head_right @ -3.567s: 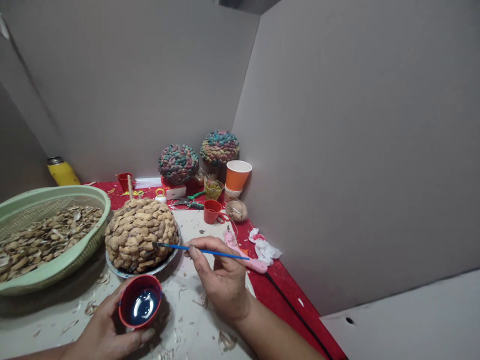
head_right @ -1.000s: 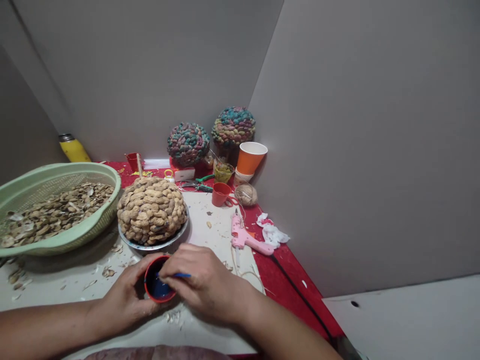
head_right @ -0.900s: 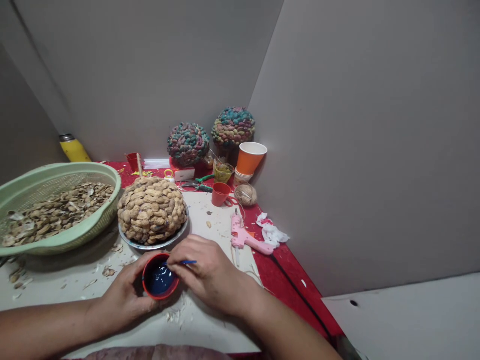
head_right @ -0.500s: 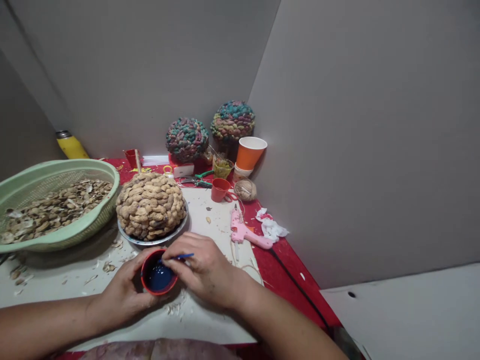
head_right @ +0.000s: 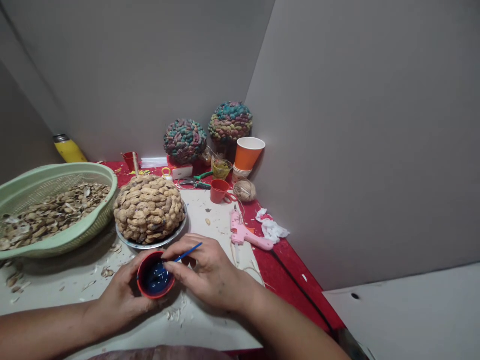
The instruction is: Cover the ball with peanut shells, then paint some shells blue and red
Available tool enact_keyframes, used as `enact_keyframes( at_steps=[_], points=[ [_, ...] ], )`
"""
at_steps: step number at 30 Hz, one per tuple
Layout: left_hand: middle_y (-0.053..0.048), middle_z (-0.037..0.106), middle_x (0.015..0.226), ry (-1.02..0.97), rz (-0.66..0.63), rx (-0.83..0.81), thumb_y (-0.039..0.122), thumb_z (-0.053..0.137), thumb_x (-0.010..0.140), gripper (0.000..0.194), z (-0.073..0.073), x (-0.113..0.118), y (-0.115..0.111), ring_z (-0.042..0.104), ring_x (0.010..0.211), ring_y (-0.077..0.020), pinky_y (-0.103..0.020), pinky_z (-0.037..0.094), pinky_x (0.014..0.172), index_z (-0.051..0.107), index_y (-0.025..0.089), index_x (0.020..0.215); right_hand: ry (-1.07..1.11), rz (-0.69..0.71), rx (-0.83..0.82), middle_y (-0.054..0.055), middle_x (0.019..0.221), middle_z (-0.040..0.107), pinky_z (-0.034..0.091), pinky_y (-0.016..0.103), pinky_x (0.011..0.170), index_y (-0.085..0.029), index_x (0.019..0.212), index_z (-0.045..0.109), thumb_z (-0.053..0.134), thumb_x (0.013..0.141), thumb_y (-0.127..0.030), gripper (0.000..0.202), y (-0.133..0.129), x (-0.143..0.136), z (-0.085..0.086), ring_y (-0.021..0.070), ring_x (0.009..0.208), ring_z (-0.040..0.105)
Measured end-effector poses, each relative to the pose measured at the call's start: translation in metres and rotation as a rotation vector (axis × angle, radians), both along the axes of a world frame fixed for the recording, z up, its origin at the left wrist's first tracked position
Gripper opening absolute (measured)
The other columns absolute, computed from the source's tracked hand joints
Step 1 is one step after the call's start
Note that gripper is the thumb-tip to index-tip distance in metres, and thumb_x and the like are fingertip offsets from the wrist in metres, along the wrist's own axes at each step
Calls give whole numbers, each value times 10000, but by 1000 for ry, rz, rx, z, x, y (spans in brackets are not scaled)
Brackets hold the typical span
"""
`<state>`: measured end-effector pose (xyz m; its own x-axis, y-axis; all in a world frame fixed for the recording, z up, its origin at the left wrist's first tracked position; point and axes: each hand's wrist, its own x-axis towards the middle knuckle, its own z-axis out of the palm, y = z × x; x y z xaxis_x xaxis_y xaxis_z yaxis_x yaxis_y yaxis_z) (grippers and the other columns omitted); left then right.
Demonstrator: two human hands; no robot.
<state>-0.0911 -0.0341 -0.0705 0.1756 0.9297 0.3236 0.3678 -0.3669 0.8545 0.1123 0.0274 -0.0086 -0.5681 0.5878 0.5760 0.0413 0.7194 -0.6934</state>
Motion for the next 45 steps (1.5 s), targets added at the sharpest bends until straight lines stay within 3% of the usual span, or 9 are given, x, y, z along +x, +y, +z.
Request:
enact_keyframes(
  at_steps=[5, 20, 34, 39, 45],
  points=[
    [-41, 741, 1078, -17, 7, -25, 248, 798, 745, 453, 10, 1, 0, 710, 950, -208, -320, 580, 866, 624, 223, 1162, 74, -90, -138, 29, 770, 746, 543, 237, 673, -173, 841, 719, 709, 886, -207, 57, 2, 1, 2, 139, 698, 684],
    [-83, 737, 1125, -64, 113, -140, 345, 825, 711, 524, 6, -7, -1, 692, 1009, -253, -374, 540, 950, 649, 190, 1179, 216, -181, -482, -24, 600, 624, 421, 186, 517, -186, 721, 699, 792, 799, -355, 209, 14, 8, 2, 86, 527, 518],
    [-94, 741, 1091, -80, 103, -153, 349, 826, 708, 520, 7, -8, -1, 701, 966, -253, -403, 543, 949, 646, 180, 1166, 276, -100, -634, 9, 624, 671, 436, 197, 509, -179, 762, 671, 742, 850, -465, 308, 22, 6, -8, 94, 520, 527],
    [-67, 737, 1104, -74, 78, -140, 304, 828, 712, 511, 4, -7, -1, 701, 976, -234, -366, 547, 935, 628, 203, 1171, 186, -110, -542, -11, 613, 645, 423, 202, 511, -184, 775, 667, 692, 899, -416, 264, 17, 5, -6, 95, 520, 516],
    [-29, 723, 1164, -19, 13, -92, 227, 808, 734, 537, 1, -4, 0, 685, 1049, -204, -311, 538, 940, 592, 245, 1225, -14, -14, -34, 43, 779, 700, 492, 257, 677, -170, 868, 690, 608, 961, -220, 133, 2, 0, 0, 145, 718, 630]
  ],
)
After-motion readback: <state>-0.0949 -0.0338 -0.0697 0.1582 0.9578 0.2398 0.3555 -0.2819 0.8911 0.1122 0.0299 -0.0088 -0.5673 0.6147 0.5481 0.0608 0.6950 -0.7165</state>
